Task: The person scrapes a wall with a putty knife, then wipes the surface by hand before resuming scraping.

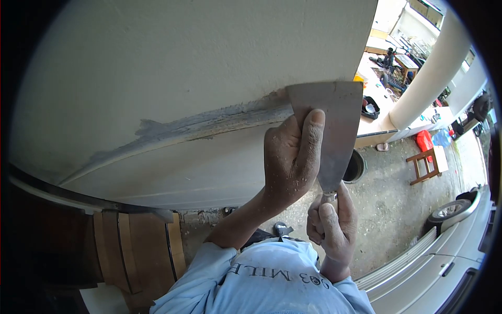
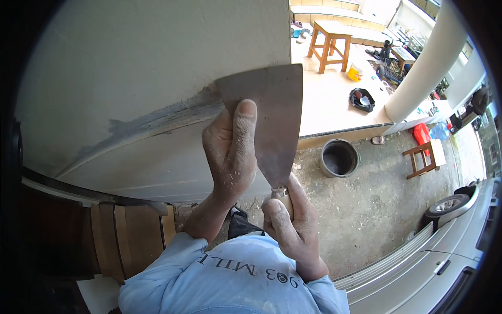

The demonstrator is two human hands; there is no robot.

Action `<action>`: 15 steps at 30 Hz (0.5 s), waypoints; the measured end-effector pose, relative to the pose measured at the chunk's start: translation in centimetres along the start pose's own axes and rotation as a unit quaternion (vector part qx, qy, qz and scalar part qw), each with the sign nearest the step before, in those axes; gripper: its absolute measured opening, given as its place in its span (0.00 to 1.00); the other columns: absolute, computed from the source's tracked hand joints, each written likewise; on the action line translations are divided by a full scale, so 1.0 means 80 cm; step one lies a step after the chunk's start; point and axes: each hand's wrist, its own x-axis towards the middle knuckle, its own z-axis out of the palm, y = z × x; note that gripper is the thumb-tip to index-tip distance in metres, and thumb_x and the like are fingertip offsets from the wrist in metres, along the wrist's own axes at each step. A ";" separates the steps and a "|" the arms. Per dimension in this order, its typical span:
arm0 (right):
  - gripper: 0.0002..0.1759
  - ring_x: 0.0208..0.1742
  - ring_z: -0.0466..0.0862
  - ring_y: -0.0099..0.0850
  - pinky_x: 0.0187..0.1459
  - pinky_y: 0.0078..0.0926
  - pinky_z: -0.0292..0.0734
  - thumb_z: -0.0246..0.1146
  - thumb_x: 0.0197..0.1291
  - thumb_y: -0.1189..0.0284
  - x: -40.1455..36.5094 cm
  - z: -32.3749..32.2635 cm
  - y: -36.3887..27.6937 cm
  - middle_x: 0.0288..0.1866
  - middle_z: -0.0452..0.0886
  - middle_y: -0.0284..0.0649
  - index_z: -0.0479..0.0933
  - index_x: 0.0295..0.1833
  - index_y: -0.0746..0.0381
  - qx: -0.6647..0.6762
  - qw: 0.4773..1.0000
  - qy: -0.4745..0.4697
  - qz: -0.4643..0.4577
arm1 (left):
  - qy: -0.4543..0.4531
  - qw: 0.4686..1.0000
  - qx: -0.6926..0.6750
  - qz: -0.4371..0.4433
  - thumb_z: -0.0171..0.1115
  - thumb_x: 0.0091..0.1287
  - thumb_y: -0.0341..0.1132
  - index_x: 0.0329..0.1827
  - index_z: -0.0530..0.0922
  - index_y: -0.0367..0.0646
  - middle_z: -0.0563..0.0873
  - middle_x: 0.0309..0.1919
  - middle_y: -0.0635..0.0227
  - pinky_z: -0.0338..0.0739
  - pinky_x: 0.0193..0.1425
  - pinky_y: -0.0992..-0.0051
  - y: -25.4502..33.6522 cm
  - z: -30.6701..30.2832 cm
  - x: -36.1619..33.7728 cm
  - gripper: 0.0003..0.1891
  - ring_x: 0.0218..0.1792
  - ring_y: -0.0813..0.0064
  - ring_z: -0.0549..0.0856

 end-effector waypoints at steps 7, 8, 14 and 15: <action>0.23 0.17 0.63 0.11 0.18 0.08 0.58 0.48 0.60 0.75 0.003 0.007 0.002 0.22 0.66 0.29 0.55 0.60 0.72 -0.023 1.000 0.004 0.001 | -0.005 1.000 -0.001 -0.010 0.48 0.67 0.38 0.21 0.71 0.42 0.64 0.12 0.83 0.50 0.18 0.87 0.004 -0.005 0.003 0.15 0.16 0.94 0.58; 0.23 0.17 0.63 0.11 0.18 0.08 0.58 0.48 0.60 0.75 0.003 0.006 0.001 0.22 0.66 0.29 0.56 0.60 0.72 -0.015 1.000 -0.002 -0.003 | -0.009 1.000 0.009 -0.005 0.48 0.67 0.38 0.21 0.71 0.42 0.64 0.12 0.83 0.50 0.18 0.87 -0.002 -0.006 -0.002 0.16 0.16 0.94 0.58; 0.25 0.12 0.56 0.12 0.11 0.08 0.52 0.47 0.62 0.70 0.011 0.011 0.008 0.18 0.61 0.31 0.52 0.59 0.73 -0.068 0.997 0.001 -0.042 | -0.010 1.000 0.008 -0.001 0.48 0.67 0.37 0.22 0.71 0.42 0.65 0.14 0.83 0.50 0.19 0.87 0.002 -0.010 0.001 0.15 0.17 0.93 0.59; 0.23 0.14 0.58 0.12 0.13 0.08 0.54 0.47 0.62 0.72 0.008 0.010 0.007 0.19 0.62 0.30 0.54 0.59 0.73 -0.054 0.998 0.008 -0.023 | -0.006 1.000 0.011 -0.002 0.48 0.67 0.37 0.22 0.70 0.42 0.65 0.14 0.83 0.50 0.19 0.87 -0.001 -0.008 -0.002 0.15 0.18 0.93 0.59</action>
